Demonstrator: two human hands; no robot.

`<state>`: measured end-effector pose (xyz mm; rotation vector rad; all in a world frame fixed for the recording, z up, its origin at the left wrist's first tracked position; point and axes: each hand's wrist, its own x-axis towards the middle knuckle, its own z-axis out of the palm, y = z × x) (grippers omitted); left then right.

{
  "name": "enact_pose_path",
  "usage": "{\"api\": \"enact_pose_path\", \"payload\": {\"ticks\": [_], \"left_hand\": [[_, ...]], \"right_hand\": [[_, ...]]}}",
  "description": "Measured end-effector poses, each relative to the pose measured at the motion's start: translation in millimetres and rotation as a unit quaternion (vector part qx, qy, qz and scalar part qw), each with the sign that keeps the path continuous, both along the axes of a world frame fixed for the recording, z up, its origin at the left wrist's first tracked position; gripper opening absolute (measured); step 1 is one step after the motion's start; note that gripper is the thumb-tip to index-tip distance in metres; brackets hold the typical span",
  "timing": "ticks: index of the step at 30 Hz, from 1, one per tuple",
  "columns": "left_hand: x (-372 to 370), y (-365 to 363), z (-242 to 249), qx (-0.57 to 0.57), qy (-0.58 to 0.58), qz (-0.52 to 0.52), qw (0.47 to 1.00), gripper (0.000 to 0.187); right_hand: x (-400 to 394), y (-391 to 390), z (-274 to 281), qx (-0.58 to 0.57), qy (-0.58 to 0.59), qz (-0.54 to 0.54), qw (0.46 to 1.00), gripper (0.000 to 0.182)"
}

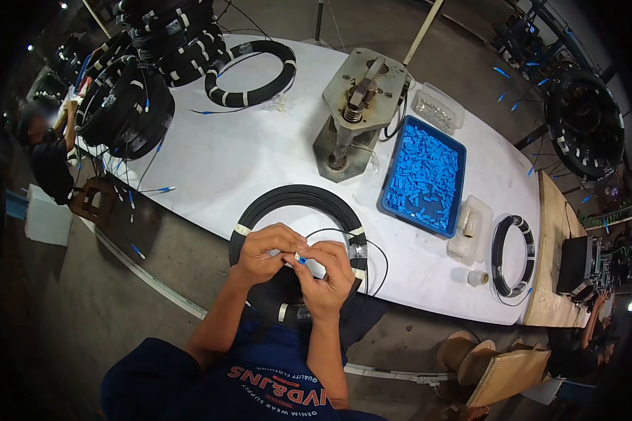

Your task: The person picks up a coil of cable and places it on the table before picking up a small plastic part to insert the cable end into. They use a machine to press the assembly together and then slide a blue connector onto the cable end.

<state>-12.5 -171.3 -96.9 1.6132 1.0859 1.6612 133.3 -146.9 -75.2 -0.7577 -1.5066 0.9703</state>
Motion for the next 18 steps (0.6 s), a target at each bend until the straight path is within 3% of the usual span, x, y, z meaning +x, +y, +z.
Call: {"api": "enact_pose_path", "payload": {"ticks": [3, 8, 13, 18], "left_hand": [[0.5, 0.5, -0.1, 0.012, 0.002, 0.003, 1.0, 0.014], [7.2, 0.3, 5.8, -0.074, -0.008, 0.01, 0.997, 0.019], [7.3, 1.3, -9.7, -0.043, -0.018, 0.007, 0.999, 0.015], [8.8, 2.2, -11.4, -0.053, -0.043, 0.016, 0.998, 0.011]], "right_hand": [[-1.0, 0.7, 0.8, 0.001, 0.002, 0.007, 1.0, 0.025], [-0.5, 0.6, -8.2, 0.016, -0.004, -0.011, 1.0, 0.023], [0.9, 3.5, -7.0, 0.025, -0.028, -0.006, 0.999, 0.023], [0.2, 2.6, -12.9, -0.011, -0.007, -0.005, 1.0, 0.034]]}}
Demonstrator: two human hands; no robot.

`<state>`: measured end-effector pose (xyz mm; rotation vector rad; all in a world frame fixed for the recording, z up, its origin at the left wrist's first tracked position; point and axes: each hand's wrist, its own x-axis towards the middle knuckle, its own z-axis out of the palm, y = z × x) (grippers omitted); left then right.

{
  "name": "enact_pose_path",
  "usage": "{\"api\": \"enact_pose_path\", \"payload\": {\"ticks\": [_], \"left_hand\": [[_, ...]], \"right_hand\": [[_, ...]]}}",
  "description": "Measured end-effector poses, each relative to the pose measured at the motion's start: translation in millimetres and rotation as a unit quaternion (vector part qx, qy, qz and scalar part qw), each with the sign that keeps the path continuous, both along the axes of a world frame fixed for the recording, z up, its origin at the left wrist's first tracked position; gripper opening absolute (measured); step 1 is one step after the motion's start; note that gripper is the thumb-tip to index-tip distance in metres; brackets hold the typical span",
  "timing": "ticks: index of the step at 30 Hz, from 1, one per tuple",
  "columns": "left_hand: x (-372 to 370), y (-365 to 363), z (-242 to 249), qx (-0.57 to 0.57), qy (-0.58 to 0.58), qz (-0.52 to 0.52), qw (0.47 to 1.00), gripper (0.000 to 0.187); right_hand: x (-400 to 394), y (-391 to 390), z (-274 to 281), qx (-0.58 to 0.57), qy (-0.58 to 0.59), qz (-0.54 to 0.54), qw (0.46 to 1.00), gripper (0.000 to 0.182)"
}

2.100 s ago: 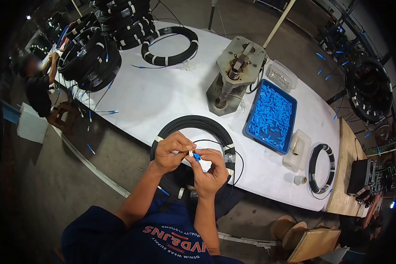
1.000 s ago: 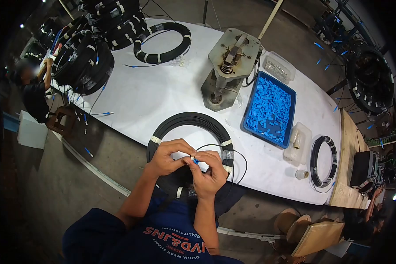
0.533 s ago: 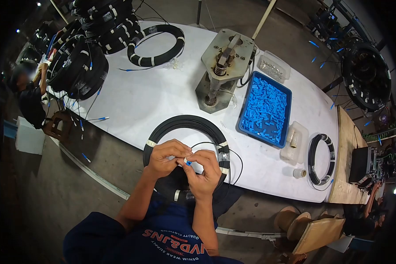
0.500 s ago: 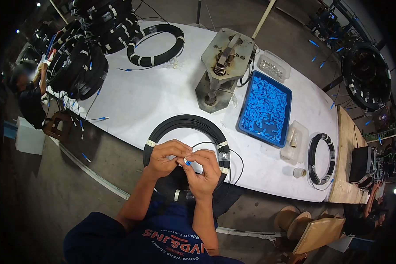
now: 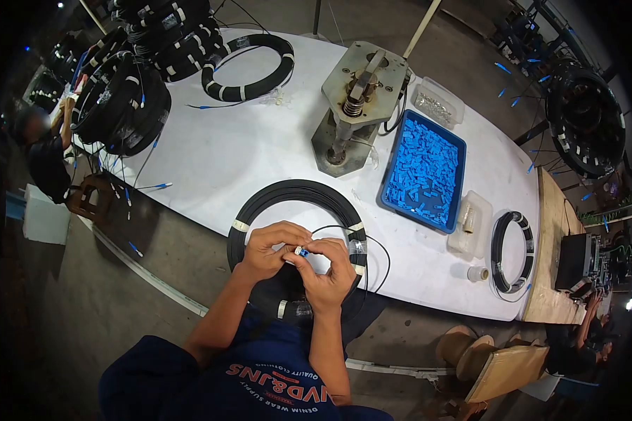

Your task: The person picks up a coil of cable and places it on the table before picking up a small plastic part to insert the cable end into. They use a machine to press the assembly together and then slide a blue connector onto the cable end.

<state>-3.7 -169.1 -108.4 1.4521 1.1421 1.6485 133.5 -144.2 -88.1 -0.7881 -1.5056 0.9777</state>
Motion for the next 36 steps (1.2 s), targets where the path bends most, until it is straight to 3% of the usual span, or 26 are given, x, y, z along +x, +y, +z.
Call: {"api": "enact_pose_path", "payload": {"ticks": [10, 36], "left_hand": [[0.6, 5.1, -2.7, 0.035, 0.073, -0.016, 0.997, 0.008], [-2.5, 4.2, -11.9, 0.056, 0.093, 0.022, 0.994, 0.01]], "right_hand": [[12.1, 2.8, -9.6, 0.068, -0.012, -0.016, 0.998, 0.034], [8.4, -13.4, -9.7, -0.003, 0.017, -0.024, 1.0, 0.024]]}}
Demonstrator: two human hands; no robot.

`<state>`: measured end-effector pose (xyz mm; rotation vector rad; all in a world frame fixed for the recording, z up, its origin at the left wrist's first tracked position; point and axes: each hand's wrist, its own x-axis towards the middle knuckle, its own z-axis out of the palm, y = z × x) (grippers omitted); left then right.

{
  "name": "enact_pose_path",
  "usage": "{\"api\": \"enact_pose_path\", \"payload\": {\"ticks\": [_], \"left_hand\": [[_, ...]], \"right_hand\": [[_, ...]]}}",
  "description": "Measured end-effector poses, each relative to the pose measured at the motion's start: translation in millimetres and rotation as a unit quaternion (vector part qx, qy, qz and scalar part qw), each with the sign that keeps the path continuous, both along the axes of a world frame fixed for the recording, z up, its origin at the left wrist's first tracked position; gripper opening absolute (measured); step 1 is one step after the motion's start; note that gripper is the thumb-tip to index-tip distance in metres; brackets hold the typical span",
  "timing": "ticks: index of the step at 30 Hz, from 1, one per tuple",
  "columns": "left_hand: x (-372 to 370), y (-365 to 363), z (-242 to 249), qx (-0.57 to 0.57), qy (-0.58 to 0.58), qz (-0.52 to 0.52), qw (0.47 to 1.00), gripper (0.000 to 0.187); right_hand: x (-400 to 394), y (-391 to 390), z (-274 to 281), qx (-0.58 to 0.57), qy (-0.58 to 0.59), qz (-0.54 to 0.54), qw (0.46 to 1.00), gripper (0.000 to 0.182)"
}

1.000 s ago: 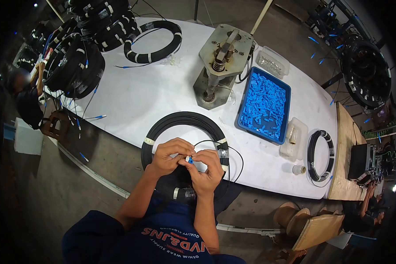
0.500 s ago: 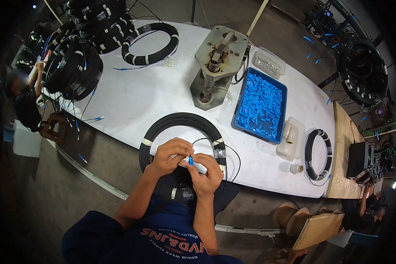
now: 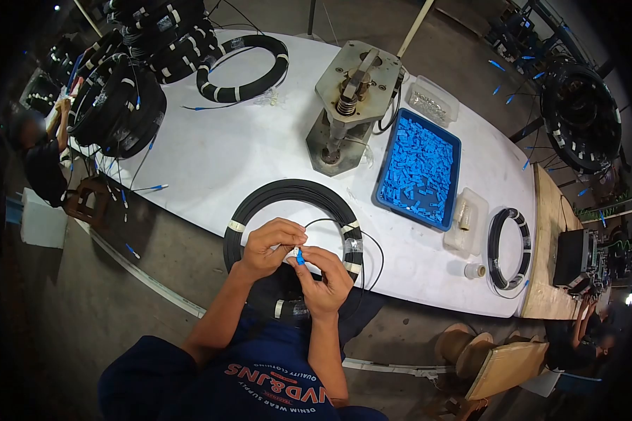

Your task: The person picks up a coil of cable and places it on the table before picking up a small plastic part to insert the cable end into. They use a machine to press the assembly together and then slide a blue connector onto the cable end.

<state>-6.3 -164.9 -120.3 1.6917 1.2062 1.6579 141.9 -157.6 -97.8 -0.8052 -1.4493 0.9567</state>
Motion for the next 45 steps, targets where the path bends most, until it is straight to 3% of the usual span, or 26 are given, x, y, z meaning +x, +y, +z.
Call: {"api": "enact_pose_path", "payload": {"ticks": [10, 17, 28, 36, 45], "left_hand": [[-4.4, -1.8, -1.3, -0.052, -0.013, -0.075, 0.996, 0.012], [-7.7, -3.6, 11.1, -0.051, 0.029, -0.091, 0.994, 0.019], [-5.5, -3.6, 9.1, -0.067, 0.039, -0.049, 0.996, 0.015], [-2.0, -2.3, 5.8, -0.052, 0.05, -0.046, 0.996, 0.014], [1.0, -2.9, 7.2, -0.049, 0.04, -0.042, 0.997, 0.015]], "right_hand": [[5.4, 1.4, -3.0, 0.027, -0.051, 0.006, 0.998, 0.03], [6.8, 3.0, -9.3, -0.037, 0.01, -0.005, 0.999, 0.027], [13.2, 4.2, -2.0, -0.035, 0.035, -0.011, 0.999, 0.026], [12.4, 5.3, 5.0, 0.016, -0.028, -0.008, 0.999, 0.03], [11.2, 7.1, 0.2, -0.002, -0.061, -0.007, 0.998, 0.034]]}}
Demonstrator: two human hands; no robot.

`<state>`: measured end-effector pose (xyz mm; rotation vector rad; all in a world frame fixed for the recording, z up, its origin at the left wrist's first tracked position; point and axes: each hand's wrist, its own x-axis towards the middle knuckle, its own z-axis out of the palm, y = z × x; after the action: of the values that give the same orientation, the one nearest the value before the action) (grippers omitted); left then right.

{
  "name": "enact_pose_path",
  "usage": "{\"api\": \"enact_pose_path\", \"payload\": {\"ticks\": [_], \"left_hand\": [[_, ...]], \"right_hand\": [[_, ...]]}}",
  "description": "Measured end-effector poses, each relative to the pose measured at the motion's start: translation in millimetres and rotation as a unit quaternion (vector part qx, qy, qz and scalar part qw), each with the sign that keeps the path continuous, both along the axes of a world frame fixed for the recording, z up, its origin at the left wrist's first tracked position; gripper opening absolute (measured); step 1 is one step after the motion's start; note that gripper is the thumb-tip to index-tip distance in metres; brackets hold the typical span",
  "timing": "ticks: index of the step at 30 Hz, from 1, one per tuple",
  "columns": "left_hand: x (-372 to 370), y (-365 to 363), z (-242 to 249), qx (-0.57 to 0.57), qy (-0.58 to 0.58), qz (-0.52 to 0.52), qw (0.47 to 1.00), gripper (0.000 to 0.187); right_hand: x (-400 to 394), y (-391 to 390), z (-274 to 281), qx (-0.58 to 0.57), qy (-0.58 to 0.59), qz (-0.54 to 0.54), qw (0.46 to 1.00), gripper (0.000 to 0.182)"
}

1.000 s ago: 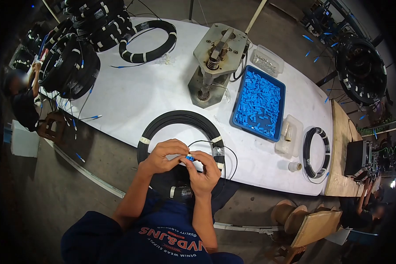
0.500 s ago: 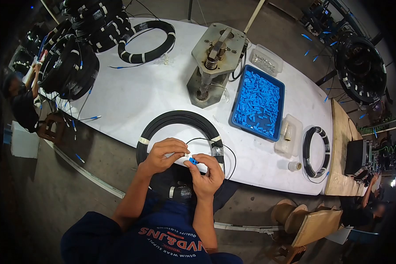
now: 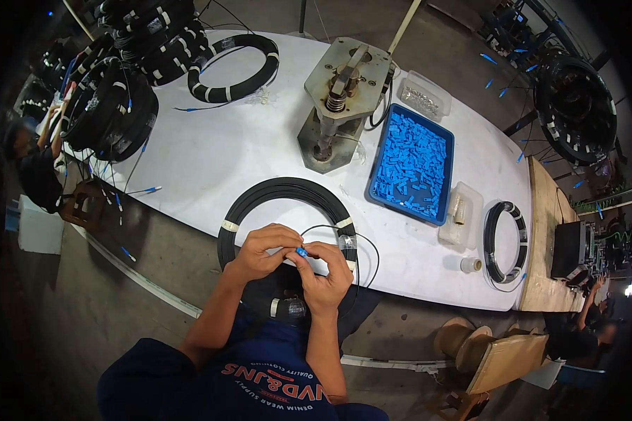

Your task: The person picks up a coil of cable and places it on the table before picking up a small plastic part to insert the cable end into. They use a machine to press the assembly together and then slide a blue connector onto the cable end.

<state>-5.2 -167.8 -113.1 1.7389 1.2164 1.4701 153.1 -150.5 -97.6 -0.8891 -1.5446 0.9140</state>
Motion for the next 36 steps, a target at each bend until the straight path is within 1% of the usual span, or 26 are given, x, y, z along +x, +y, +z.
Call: {"api": "enact_pose_path", "payload": {"ticks": [3, 4, 5, 6, 7, 8, 9, 10, 11, 12, 14, 15, 16, 17, 18, 19, 20, 22, 23, 25, 27, 29, 32, 33, 35, 36], "left_hand": [[2.8, -2.1, 5.5, -0.023, -0.012, 0.004, 1.0, 0.014], [3.6, -3.2, 8.5, -0.053, -0.034, 0.009, 0.998, 0.013], [4.2, -3.9, 10.9, -0.082, -0.056, 0.014, 0.995, 0.012], [4.8, -4.1, 12.5, -0.08, -0.053, 0.011, 0.995, 0.012], [5.8, -4.3, 13.8, -0.1, -0.076, 0.026, 0.992, 0.012], [7.1, -4.7, 15.2, -0.121, -0.098, 0.039, 0.987, 0.012], [8.5, -4.2, 16.8, -0.12, -0.094, 0.035, 0.988, 0.012], [9.9, -3.4, 18.4, -0.151, -0.145, 0.043, 0.977, 0.013], [11.2, -3.1, 19.8, -0.181, -0.196, 0.052, 0.962, 0.015], [12.1, -2.4, 19.5, -0.181, -0.191, 0.05, 0.963, 0.015], [13.6, 1.1, 16.6, -0.176, -0.3, 0.054, 0.936, 0.014], [14.5, 3.0, 15.3, -0.178, -0.295, 0.05, 0.937, 0.014], [14.9, 5.4, 15.0, -0.136, -0.283, 0.064, 0.947, 0.01], [14.0, 7.0, 14.6, -0.093, -0.271, 0.076, 0.955, 0.008], [12.3, 7.2, 13.8, -0.094, -0.267, 0.073, 0.956, 0.008], [10.7, 7.0, 12.6, -0.113, -0.298, 0.053, 0.947, 0.01], [9.5, 7.0, 11.4, -0.131, -0.328, 0.034, 0.935, 0.013], [7.2, 6.6, 8.2, -0.143, -0.336, 0.013, 0.931, 0.015], [5.8, 6.7, 7.9, -0.155, -0.348, -0.006, 0.925, 0.018], [3.9, 6.5, 15.2, -0.183, -0.343, -0.009, 0.921, 0.022], [2.0, 5.9, 21.1, -0.211, -0.341, -0.011, 0.916, 0.026], [-2.0, 6.7, 25.7, -0.18, -0.309, 0.004, 0.934, 0.039], [-5.3, 10.2, 40.5, -0.149, -0.289, 0.019, 0.946, 0.038], [-8.5, 11.9, 42.9, -0.149, -0.289, 0.019, 0.946, 0.038], [-15.0, 13.8, 47.1, -0.132, -0.11, 0.026, 0.985, 0.031], [-14.1, 13.4, 50.2, -0.133, -0.11, 0.023, 0.985, 0.031]], "right_hand": [[1.5, 1.8, -4.9, -0.04, 0.01, 0.007, 0.999, 0.036], [2.0, 3.0, -7.6, -0.039, 0.011, 0.005, 0.999, 0.036], [2.3, 4.6, -10.9, -0.058, 0.04, 0.035, 0.997, 0.039], [2.1, 6.1, -13.8, -0.077, 0.071, 0.065, 0.992, 0.042], [2.0, 6.0, -15.4, -0.1, 0.096, 0.096, 0.986, 0.042], [1.4, 5.0, -17.5, -0.098, 0.099, 0.092, 0.986, 0.042], [-0.4, 4.3, -19.1, -0.129, 0.125, 0.117, 0.977, 0.04], [-2.6, 4.0, -20.4, -0.159, 0.152, 0.143, 0.965, 0.038], [-4.4, 3.3, -22.3, -0.156, 0.134, 0.146, 0.968, 0.034], [-6.4, 3.3, -21.4, -0.155, 0.139, 0.143, 0.968, 0.034], [-11.0, 4.4, -18.7, -0.185, 0.117, 0.115, 0.969, 0.034], [-16.8, 5.3, -17.4, -0.18, 0.151, 0.081, 0.969, 0.032], [-17.9, 5.8, -16.4, -0.18, 0.157, 0.077, 0.968, 0.032], [-17.6, 6.4, -15.7, -0.197, 0.143, 0.059, 0.968, 0.029], [-17.6, 7.2, -14.6, -0.214, 0.127, 0.041, 0.968, 0.026], [-18.8, 9.1, -11.8, -0.197, 0.108, 0.024, 0.974, 0.018], [-19.1, 11.4, -10.3, -0.196, 0.111, 0.021, 0.974, 0.018], [-19.7, 13.9, -8.2, -0.108, 0.089, 0.03, 0.99, 0.016], [-20.9, 13.3, -6.7, -0.107, 0.092, 0.028, 0.99, 0.016], [-22.0, 12.5, -3.2, -0.116, 0.116, 0.012, 0.986, 0.016], [-19.4, 12.4, -0.9, -0.12, 0.097, 0.007, 0.988, 0.014], [-16.3, 12.3, -1.5, -0.124, 0.077, 0.004, 0.989, 0.013], [-15.0, 11.3, -4.6, -0.14, 0.073, -0.003, 0.987, 0.01], [-14.8, 11.4, -4.5, -0.126, 0.069, 0.002, 0.99, 0.01], [-14.0, 11.3, -4.1, -0.111, 0.066, 0.006, 0.992, 0.01], [-13.3, 10.7, -3.9, -0.119, 0.072, 0.017, 0.99, 0.011]]}}
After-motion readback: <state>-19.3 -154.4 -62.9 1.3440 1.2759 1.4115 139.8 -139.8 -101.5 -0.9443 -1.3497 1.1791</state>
